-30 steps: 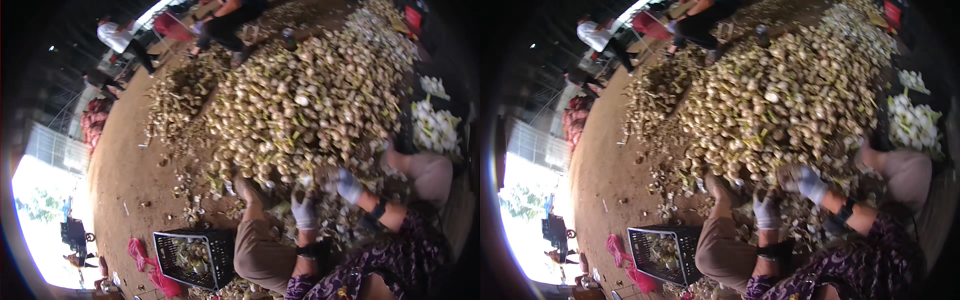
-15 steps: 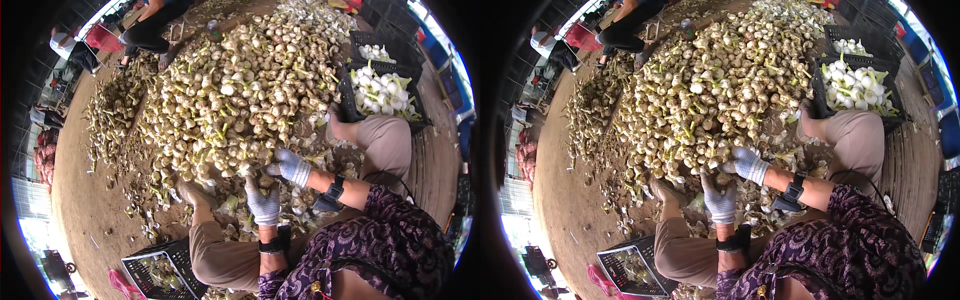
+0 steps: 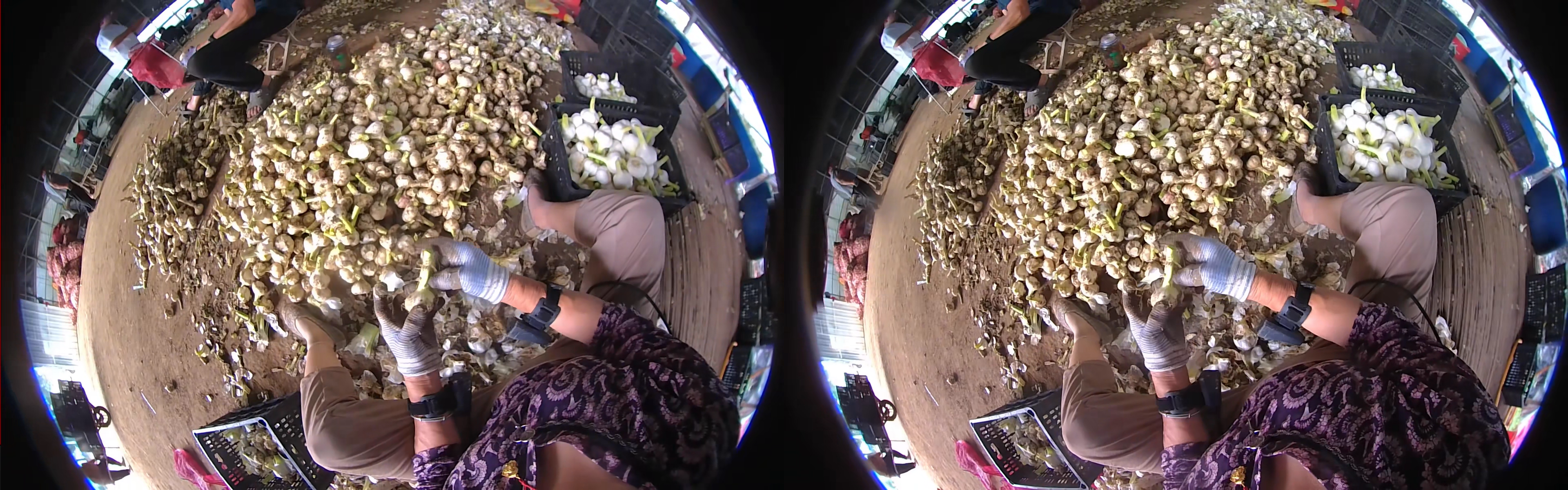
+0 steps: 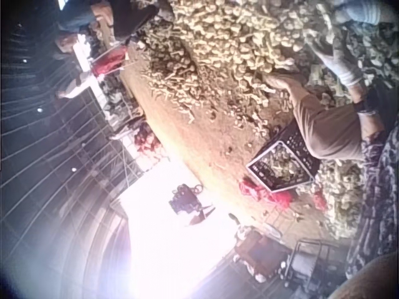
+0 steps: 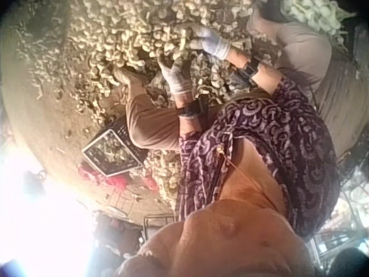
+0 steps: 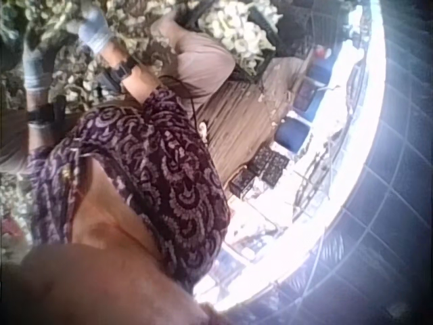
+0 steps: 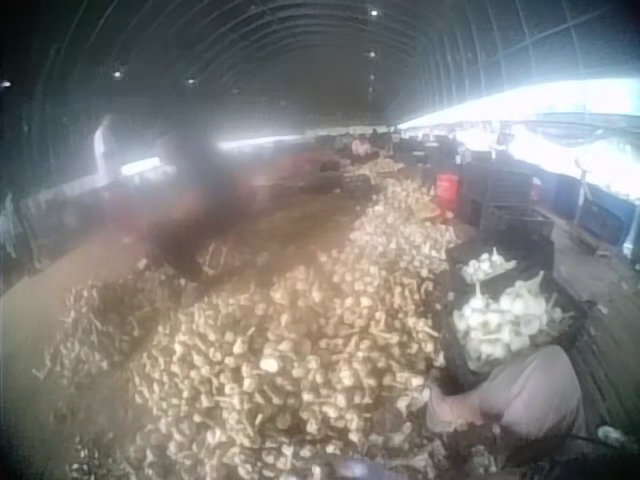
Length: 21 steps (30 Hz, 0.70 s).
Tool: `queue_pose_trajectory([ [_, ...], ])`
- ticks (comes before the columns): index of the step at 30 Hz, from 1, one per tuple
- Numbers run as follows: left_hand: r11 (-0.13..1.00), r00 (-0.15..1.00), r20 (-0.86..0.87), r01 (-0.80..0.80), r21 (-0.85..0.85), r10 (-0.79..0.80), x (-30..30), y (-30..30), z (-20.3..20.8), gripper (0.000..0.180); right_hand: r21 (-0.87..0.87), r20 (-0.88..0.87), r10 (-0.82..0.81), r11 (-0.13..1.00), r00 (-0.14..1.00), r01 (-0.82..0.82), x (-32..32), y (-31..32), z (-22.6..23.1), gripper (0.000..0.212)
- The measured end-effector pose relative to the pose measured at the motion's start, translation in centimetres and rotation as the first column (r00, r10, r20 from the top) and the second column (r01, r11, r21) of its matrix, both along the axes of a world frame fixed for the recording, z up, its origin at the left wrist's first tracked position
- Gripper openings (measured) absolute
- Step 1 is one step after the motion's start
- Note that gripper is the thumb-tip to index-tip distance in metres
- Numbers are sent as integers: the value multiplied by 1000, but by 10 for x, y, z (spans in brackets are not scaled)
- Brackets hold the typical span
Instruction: The person picks up garlic bulbs from a pile, peels away the outer layers by hand, and places the cleaned bulbs into a black plastic crate.
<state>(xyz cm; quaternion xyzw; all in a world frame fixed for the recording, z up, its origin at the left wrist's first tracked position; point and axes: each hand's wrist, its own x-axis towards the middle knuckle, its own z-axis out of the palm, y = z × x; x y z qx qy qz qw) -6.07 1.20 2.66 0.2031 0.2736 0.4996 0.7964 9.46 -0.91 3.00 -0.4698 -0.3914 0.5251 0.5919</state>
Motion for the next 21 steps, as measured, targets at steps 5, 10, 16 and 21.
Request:
queue_pose_trajectory([
  [5, 971, 973, -230, 70, 231, -15, 3, -4, -5, 78, -211, 215, 14, 977, 976, 33, 2, -5, -7, 29],
  [10, 951, 909, -414, 80, 299, 54, 0, -10, -5, 77, -253, 155, -15, 966, 988, 54, -11, -3, 9, 27],
  [16, 960, 925, -375, 46, 276, 63, 6, -12, 3, 70, -197, 10, -14, 980, 1000, 16, 0, -10, 0, 30],
  [21, 999, 996, -86, 38, 18, -37, -9, -1, -27, 47, -209, 122, 180, 966, 976, -152, -3, -4, 19, 48],
])
